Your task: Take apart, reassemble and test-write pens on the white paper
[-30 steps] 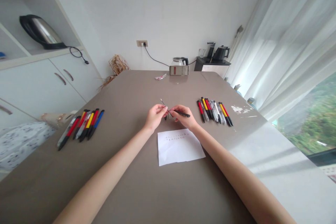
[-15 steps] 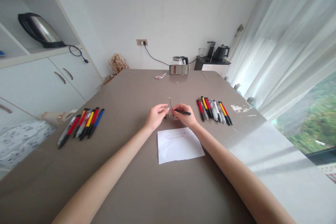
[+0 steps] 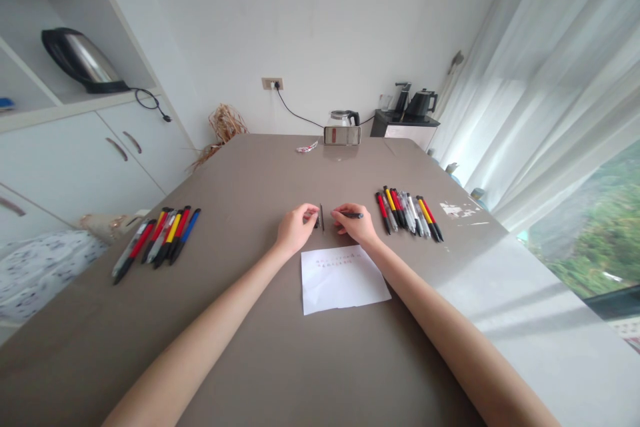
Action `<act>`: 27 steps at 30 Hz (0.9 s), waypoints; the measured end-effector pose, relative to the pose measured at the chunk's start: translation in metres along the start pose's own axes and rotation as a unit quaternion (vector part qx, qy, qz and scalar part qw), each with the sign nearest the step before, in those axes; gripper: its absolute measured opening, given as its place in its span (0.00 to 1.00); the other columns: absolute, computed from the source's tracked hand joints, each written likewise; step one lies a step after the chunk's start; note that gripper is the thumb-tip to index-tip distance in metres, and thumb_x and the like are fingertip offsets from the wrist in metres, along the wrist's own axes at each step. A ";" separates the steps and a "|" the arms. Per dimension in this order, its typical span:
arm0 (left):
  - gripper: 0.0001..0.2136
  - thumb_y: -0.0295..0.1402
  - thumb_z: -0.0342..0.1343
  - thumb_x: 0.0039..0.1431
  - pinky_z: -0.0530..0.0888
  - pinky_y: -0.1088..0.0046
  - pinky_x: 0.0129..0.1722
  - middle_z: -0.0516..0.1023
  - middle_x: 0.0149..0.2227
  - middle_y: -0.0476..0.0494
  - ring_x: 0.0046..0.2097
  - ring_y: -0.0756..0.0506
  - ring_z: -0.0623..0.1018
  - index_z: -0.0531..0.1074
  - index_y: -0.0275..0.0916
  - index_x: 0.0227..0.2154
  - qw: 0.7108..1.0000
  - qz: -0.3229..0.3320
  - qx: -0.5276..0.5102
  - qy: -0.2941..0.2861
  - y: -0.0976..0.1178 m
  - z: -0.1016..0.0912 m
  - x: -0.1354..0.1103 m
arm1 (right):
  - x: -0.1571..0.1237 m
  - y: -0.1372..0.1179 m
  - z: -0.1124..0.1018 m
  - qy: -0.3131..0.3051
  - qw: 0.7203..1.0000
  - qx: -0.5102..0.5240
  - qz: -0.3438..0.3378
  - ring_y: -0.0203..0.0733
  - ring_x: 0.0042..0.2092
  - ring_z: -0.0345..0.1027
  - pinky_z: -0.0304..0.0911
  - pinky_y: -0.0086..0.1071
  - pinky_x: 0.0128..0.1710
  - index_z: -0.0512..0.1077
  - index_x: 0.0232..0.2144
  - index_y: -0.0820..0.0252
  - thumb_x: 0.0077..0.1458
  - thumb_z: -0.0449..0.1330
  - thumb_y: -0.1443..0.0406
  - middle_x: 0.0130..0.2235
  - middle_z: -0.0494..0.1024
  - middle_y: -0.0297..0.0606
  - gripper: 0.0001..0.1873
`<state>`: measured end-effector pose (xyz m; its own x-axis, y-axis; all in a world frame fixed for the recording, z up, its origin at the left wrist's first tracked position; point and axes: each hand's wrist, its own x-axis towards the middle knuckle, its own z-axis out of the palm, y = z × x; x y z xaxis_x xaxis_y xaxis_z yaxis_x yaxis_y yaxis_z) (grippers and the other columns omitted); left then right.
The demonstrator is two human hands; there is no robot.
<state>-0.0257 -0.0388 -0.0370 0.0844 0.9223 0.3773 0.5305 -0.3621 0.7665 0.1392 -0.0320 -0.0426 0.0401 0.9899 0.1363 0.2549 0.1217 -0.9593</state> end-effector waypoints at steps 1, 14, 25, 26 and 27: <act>0.07 0.34 0.50 0.50 0.67 0.72 0.33 0.75 0.33 0.46 0.33 0.47 0.73 0.71 0.42 0.32 1.000 0.002 0.000 0.000 -0.001 0.000 0.000 | 0.001 0.000 -0.001 0.007 1.000 0.003 0.009 0.37 0.24 0.68 0.65 0.26 0.15 0.71 0.26 0.62 0.42 0.57 0.55 0.25 0.73 0.39 0.15; 0.07 0.34 0.50 0.50 0.67 0.72 0.33 0.74 0.32 0.46 0.34 0.47 0.72 0.71 0.43 0.31 1.000 0.006 -0.001 -0.005 -0.002 0.002 -0.002 | -0.001 -0.005 -0.008 0.024 0.997 -0.074 0.016 0.34 0.17 0.64 0.58 0.25 0.12 0.64 0.25 0.60 0.46 0.50 0.47 0.22 0.73 0.37 0.21; 0.08 0.33 0.49 0.51 0.67 0.71 0.33 0.74 0.33 0.46 0.35 0.46 0.72 0.71 0.43 0.32 0.999 0.022 0.022 -0.012 -0.003 0.004 -0.004 | -0.001 -0.007 -0.006 0.024 0.977 -0.200 -0.066 0.35 0.20 0.64 0.57 0.26 0.23 0.64 0.19 0.60 0.48 0.45 0.46 0.14 0.69 0.34 0.25; 0.08 0.33 0.49 0.51 0.67 0.71 0.33 0.74 0.33 0.45 0.35 0.46 0.72 0.71 0.43 0.32 0.999 0.024 0.023 -0.013 -0.004 0.004 -0.005 | -0.001 -0.007 -0.006 0.024 0.977 -0.201 -0.070 0.35 0.20 0.64 0.57 0.26 0.23 0.64 0.19 0.60 0.48 0.45 0.46 0.15 0.69 0.34 0.24; 0.08 0.33 0.49 0.51 0.67 0.71 0.33 0.74 0.33 0.45 0.35 0.46 0.72 0.71 0.43 0.32 0.999 0.025 0.022 -0.013 -0.004 0.004 -0.005 | 0.000 -0.007 -0.006 0.023 0.977 -0.201 -0.073 0.35 0.20 0.64 0.57 0.26 0.24 0.65 0.20 0.60 0.49 0.45 0.47 0.15 0.69 0.34 0.24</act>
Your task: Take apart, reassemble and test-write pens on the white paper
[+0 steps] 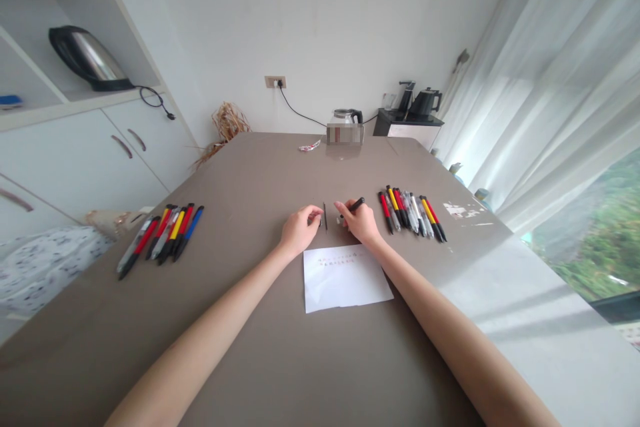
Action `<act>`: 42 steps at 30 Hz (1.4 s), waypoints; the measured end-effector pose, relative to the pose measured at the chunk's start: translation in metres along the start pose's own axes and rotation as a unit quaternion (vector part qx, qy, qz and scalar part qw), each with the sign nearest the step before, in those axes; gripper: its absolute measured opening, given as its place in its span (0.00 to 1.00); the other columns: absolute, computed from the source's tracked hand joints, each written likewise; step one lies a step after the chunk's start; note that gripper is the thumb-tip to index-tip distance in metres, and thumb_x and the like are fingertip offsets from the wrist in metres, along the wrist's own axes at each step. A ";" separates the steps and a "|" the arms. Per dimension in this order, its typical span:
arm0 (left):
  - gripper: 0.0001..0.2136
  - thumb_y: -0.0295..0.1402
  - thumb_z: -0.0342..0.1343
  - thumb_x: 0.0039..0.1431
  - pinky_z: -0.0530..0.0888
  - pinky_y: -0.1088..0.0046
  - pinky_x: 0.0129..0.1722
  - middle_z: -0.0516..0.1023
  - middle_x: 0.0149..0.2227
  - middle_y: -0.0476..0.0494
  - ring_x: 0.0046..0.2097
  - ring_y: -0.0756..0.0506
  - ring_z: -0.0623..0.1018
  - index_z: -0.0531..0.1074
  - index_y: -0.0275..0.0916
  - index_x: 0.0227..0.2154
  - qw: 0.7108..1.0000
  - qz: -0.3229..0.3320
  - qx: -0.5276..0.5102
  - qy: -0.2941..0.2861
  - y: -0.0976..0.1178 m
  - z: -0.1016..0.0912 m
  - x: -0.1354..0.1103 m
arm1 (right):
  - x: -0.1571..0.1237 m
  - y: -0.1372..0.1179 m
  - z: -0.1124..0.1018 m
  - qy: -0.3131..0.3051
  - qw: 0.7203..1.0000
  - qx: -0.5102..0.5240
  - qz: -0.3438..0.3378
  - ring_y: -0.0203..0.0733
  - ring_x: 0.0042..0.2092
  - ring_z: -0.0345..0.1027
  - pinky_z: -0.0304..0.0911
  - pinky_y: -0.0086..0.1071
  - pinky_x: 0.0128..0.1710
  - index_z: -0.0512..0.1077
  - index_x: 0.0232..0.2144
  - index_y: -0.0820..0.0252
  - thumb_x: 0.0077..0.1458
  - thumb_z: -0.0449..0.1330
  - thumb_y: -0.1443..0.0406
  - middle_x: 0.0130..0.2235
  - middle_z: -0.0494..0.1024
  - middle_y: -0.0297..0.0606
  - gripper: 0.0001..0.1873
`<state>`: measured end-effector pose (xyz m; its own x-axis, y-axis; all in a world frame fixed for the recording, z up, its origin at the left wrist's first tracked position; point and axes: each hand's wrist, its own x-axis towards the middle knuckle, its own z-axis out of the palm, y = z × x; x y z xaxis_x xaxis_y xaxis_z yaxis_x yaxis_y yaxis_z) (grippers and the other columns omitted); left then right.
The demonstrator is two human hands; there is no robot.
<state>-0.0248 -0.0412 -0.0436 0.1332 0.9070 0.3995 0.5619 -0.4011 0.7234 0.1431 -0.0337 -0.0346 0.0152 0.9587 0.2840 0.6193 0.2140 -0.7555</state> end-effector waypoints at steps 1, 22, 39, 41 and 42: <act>0.08 0.33 0.49 0.50 0.67 0.71 0.34 0.74 0.33 0.45 0.35 0.46 0.72 0.71 0.43 0.32 1.000 0.000 -0.002 0.000 0.000 0.000 0.000 | 0.000 0.000 0.000 -0.001 1.000 0.001 -0.002 0.35 0.20 0.64 0.56 0.26 0.24 0.65 0.20 0.60 0.49 0.45 0.47 0.16 0.69 0.34 0.24; 0.08 0.33 0.49 0.51 0.67 0.72 0.34 0.74 0.33 0.45 0.35 0.46 0.72 0.71 0.43 0.32 1.000 0.012 0.009 -0.005 0.000 0.000 -0.001 | 0.006 0.008 -0.003 -0.017 1.000 0.004 0.001 0.35 0.25 0.64 0.55 0.26 0.25 0.69 0.27 0.61 0.46 0.52 0.56 0.23 0.71 0.35 0.14; 0.10 0.35 0.45 0.54 0.69 0.72 0.36 0.73 0.37 0.46 0.37 0.48 0.72 0.68 0.42 0.37 0.998 0.032 0.052 -0.004 0.004 -0.001 0.000 | 0.002 0.000 -0.004 0.016 0.991 -0.103 -0.082 0.36 0.31 0.62 0.55 0.27 0.33 0.68 0.26 0.61 0.50 0.46 0.65 0.30 0.67 0.37 0.12; 0.12 0.36 0.45 0.55 0.69 0.72 0.36 0.73 0.39 0.46 0.37 0.49 0.72 0.66 0.43 0.41 0.999 0.036 0.034 0.003 0.007 -0.001 -0.001 | 0.000 -0.002 -0.004 -0.010 0.988 -0.111 -0.109 0.36 0.33 0.62 0.55 0.27 0.34 0.68 0.30 0.61 0.50 0.45 0.68 0.32 0.68 0.38 0.12; 0.13 0.37 0.45 0.55 0.69 0.72 0.36 0.73 0.38 0.47 0.37 0.49 0.72 0.65 0.43 0.42 0.999 0.036 0.024 0.005 0.008 -0.001 -0.001 | -0.001 -0.003 -0.004 -0.022 0.985 -0.120 -0.122 0.36 0.34 0.62 0.55 0.27 0.34 0.68 0.32 0.62 0.50 0.45 0.69 0.32 0.68 0.38 0.12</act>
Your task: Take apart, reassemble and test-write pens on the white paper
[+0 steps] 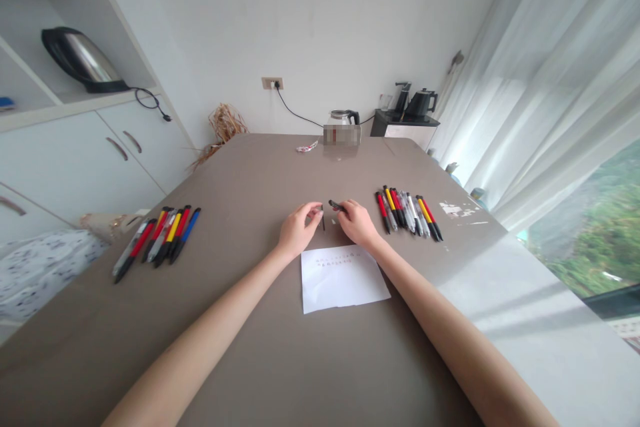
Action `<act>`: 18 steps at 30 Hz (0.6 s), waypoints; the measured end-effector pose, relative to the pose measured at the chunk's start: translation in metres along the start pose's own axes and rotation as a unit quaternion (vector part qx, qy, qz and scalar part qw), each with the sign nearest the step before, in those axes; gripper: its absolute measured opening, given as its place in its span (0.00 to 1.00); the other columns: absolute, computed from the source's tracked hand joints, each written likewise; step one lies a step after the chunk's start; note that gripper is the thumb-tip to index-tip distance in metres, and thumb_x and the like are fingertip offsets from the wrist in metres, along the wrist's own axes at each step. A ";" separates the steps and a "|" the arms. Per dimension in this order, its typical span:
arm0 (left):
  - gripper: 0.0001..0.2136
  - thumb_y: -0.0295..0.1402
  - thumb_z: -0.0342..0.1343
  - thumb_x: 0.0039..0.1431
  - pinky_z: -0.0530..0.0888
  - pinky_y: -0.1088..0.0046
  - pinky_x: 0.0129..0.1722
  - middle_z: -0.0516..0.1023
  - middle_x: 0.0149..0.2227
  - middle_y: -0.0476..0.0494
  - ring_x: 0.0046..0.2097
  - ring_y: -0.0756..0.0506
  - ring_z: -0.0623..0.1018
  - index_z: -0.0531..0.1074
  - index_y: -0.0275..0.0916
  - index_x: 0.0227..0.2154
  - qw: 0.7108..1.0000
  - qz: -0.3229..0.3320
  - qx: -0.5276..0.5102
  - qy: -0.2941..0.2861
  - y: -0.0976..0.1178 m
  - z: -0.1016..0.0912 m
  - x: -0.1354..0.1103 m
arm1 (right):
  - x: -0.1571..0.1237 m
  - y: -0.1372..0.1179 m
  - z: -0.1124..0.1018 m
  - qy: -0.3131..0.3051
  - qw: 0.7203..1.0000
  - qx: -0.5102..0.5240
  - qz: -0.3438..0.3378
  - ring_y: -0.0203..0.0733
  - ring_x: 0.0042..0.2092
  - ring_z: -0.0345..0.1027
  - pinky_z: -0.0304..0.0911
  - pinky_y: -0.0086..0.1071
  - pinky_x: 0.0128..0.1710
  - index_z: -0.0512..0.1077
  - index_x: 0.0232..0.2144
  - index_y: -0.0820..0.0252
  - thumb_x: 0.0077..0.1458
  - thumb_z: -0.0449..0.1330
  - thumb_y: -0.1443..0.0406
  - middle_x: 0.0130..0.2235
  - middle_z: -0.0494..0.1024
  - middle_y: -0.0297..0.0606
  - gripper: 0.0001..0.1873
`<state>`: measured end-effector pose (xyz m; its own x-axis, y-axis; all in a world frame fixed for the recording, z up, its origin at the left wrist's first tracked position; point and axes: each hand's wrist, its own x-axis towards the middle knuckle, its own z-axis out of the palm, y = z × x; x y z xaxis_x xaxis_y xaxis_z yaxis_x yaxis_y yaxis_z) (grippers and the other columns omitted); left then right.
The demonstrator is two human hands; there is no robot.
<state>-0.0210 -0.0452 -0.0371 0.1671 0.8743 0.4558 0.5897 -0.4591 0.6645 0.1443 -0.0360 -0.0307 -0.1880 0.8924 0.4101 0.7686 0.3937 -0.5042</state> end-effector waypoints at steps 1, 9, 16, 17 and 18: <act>0.14 0.38 0.46 0.54 0.69 0.72 0.37 0.73 0.38 0.47 0.38 0.49 0.72 0.64 0.43 0.43 1.000 0.000 -0.010 0.001 0.001 0.000 0.000 | -0.001 -0.002 0.000 -0.008 1.000 -0.012 -0.013 0.36 0.34 0.62 0.55 0.27 0.35 0.68 0.32 0.62 0.50 0.45 0.70 0.32 0.68 0.39 0.12; 0.11 0.38 0.48 0.53 0.69 0.71 0.40 0.73 0.38 0.47 0.38 0.49 0.72 0.68 0.42 0.38 0.999 0.027 -0.032 -0.009 0.002 -0.001 0.000 | -0.006 -0.008 0.001 -0.016 0.990 -0.120 -0.075 0.38 0.36 0.61 0.54 0.28 0.36 0.68 0.35 0.62 0.53 0.46 0.66 0.32 0.68 0.40 0.13; 0.11 0.37 0.47 0.54 0.68 0.70 0.41 0.73 0.39 0.47 0.38 0.49 0.72 0.68 0.41 0.37 0.999 0.018 -0.049 0.004 0.000 -0.001 0.000 | -0.008 -0.011 -0.006 -0.007 0.980 -0.171 -0.098 0.41 0.38 0.61 0.52 0.30 0.37 0.65 0.43 0.58 0.56 0.44 0.56 0.34 0.69 0.41 0.19; 0.11 0.37 0.47 0.54 0.68 0.71 0.41 0.73 0.39 0.47 0.38 0.49 0.72 0.68 0.41 0.37 0.998 0.015 -0.054 0.004 0.000 -0.001 0.000 | -0.009 -0.011 -0.007 -0.008 0.979 -0.179 -0.100 0.41 0.38 0.62 0.52 0.30 0.36 0.65 0.44 0.57 0.56 0.43 0.55 0.34 0.69 0.41 0.19; 0.11 0.37 0.47 0.54 0.69 0.71 0.40 0.73 0.39 0.47 0.37 0.49 0.72 0.68 0.41 0.37 0.998 0.011 -0.058 0.005 0.000 -0.002 0.000 | -0.009 -0.010 -0.008 -0.010 0.978 -0.185 -0.101 0.41 0.37 0.62 0.52 0.30 0.36 0.64 0.44 0.56 0.56 0.42 0.55 0.34 0.69 0.41 0.20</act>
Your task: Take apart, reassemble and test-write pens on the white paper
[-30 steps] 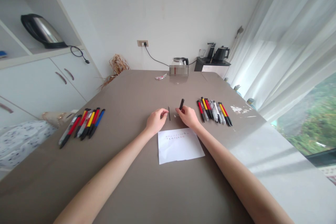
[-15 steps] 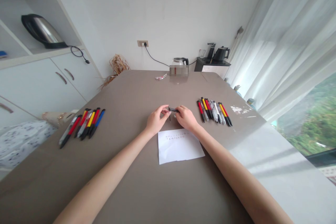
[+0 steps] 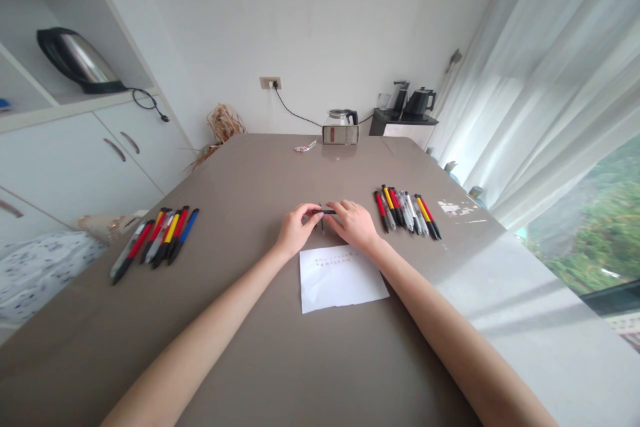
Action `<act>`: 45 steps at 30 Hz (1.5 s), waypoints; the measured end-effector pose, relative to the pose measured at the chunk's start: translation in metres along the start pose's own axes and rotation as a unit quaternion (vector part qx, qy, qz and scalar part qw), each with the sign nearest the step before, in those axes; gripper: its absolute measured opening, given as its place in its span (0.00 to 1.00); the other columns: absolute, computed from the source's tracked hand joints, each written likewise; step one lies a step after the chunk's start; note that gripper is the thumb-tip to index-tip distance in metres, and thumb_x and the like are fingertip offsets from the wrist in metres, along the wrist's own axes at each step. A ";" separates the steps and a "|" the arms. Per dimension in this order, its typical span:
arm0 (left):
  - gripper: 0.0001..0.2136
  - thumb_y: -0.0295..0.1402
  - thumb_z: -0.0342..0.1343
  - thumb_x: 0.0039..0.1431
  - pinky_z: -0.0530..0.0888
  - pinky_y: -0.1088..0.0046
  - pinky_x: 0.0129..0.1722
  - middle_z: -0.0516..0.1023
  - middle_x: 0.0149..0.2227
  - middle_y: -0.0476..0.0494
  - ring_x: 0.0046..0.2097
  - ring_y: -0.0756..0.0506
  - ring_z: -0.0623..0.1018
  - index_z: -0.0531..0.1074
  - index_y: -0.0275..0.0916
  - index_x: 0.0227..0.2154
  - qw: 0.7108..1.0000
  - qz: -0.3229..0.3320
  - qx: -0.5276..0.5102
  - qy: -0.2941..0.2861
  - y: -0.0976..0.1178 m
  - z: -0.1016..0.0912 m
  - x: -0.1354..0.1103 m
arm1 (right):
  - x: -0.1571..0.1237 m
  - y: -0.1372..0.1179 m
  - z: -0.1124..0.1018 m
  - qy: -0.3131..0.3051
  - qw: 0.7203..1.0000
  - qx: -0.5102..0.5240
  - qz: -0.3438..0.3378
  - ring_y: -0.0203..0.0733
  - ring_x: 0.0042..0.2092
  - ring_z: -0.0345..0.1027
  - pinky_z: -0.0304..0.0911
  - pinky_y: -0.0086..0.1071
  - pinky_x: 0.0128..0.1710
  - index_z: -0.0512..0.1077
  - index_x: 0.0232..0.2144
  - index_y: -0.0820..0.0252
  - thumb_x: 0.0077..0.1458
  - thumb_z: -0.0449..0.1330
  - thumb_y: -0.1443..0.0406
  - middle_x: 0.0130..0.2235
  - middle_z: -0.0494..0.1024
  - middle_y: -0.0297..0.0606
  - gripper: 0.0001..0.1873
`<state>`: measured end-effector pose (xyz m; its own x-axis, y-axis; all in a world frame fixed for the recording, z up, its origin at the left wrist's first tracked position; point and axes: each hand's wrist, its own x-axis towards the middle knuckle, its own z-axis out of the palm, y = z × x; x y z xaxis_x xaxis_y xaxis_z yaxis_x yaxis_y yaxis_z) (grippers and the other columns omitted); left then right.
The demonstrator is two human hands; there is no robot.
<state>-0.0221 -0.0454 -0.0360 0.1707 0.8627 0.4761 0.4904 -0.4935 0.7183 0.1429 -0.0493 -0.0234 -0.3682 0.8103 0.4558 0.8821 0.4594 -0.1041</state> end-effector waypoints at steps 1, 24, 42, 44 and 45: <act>0.11 0.38 0.47 0.54 0.69 0.71 0.40 0.73 0.39 0.46 0.37 0.49 0.72 0.68 0.40 0.37 1.000 -0.004 -0.004 0.001 0.000 0.000 0.000 | 0.000 0.001 0.000 -0.003 1.000 -0.004 0.000 0.41 0.37 0.62 0.51 0.30 0.35 0.63 0.46 0.55 0.57 0.42 0.55 0.34 0.70 0.40 0.20; 0.11 0.37 0.45 0.54 0.70 0.72 0.36 0.74 0.35 0.47 0.33 0.50 0.72 0.68 0.40 0.35 1.000 -0.003 0.001 -0.015 -0.001 0.001 0.000 | -0.003 0.002 0.002 -0.053 0.996 -0.030 -0.059 0.38 0.36 0.61 0.50 0.28 0.30 0.64 0.42 0.59 0.59 0.40 0.65 0.34 0.69 0.41 0.16; 0.10 0.36 0.46 0.54 0.69 0.71 0.37 0.73 0.36 0.46 0.35 0.49 0.72 0.68 0.40 0.35 1.000 -0.003 0.029 0.001 -0.002 0.001 0.000 | 0.002 0.015 0.014 0.060 0.949 0.302 0.072 0.35 0.37 0.65 0.57 0.28 0.38 0.61 0.42 0.60 0.57 0.41 0.62 0.36 0.71 0.38 0.14; 0.10 0.36 0.46 0.54 0.69 0.71 0.36 0.73 0.37 0.46 0.35 0.49 0.72 0.68 0.40 0.35 1.000 -0.004 0.029 0.001 -0.001 0.001 -0.001 | 0.004 0.021 0.018 0.062 0.917 0.381 0.099 0.34 0.35 0.65 0.58 0.29 0.37 0.60 0.42 0.60 0.57 0.41 0.60 0.32 0.71 0.37 0.15; 0.10 0.36 0.46 0.54 0.69 0.71 0.36 0.73 0.37 0.46 0.35 0.49 0.72 0.68 0.40 0.35 1.000 -0.005 0.029 0.000 -0.001 0.001 -0.001 | 0.005 0.023 0.020 0.062 0.901 0.416 0.107 0.34 0.34 0.65 0.58 0.29 0.38 0.59 0.42 0.60 0.57 0.41 0.60 0.32 0.71 0.37 0.15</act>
<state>-0.0220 -0.0453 -0.0376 0.1658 0.8673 0.4694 0.5410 -0.4780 0.6920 0.1558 -0.0275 -0.0409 -0.1355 0.8895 0.4364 0.3838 0.4532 -0.8046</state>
